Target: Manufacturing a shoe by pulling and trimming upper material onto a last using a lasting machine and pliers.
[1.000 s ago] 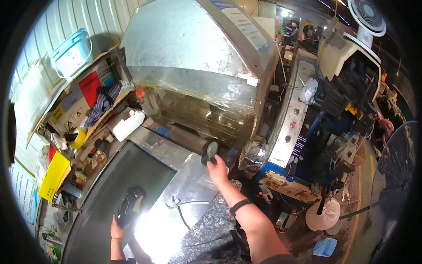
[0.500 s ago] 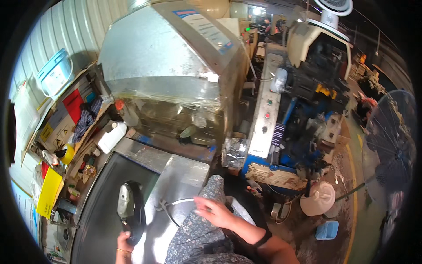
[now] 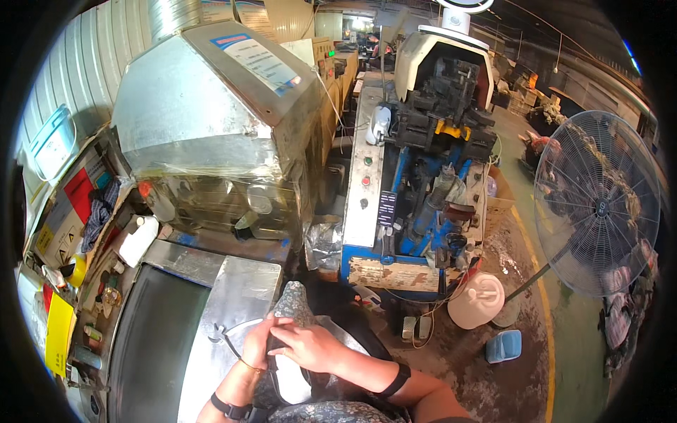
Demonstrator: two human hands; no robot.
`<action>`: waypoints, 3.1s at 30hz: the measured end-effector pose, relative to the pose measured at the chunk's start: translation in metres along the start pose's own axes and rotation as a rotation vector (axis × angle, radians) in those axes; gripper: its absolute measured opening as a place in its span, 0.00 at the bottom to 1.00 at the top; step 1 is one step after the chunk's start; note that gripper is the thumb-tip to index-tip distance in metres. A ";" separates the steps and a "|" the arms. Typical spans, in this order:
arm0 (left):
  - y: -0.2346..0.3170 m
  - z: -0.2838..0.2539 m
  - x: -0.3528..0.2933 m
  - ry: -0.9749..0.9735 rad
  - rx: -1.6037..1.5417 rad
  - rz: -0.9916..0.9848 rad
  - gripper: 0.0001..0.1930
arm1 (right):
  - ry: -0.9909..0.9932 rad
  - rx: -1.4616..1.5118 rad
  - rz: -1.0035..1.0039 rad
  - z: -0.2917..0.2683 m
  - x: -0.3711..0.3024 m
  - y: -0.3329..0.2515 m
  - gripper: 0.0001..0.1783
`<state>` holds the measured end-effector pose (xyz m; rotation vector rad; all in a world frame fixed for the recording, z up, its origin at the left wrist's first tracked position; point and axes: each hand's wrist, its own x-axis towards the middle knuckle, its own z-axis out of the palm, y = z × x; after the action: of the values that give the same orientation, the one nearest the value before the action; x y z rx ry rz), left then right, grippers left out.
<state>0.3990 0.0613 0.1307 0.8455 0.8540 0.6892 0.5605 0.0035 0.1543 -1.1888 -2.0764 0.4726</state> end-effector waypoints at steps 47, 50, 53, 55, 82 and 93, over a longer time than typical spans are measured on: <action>-0.075 -0.064 0.009 0.658 0.602 0.007 0.29 | -0.055 0.826 0.926 0.133 -0.023 0.049 0.39; -0.048 -0.072 0.000 0.582 1.603 0.144 0.22 | -0.013 0.669 0.807 0.160 -0.020 0.036 0.39; -0.043 -0.086 -0.008 0.475 1.587 0.208 0.19 | 0.031 0.592 0.767 0.162 -0.021 0.026 0.38; -0.055 -0.086 -0.039 0.233 1.132 0.100 0.25 | 0.088 0.718 0.712 0.167 -0.033 0.048 0.37; -0.050 -0.115 0.029 0.216 -0.394 -0.152 0.17 | 0.223 0.401 0.572 0.149 0.038 0.079 0.17; -0.049 -0.033 -0.021 0.217 0.140 0.322 0.16 | 0.049 1.032 0.619 -0.011 -0.041 0.061 0.45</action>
<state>0.3696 0.0316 0.0844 1.0603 0.9792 1.0258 0.6194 -0.0008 0.1087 -1.0943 -1.0516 1.5372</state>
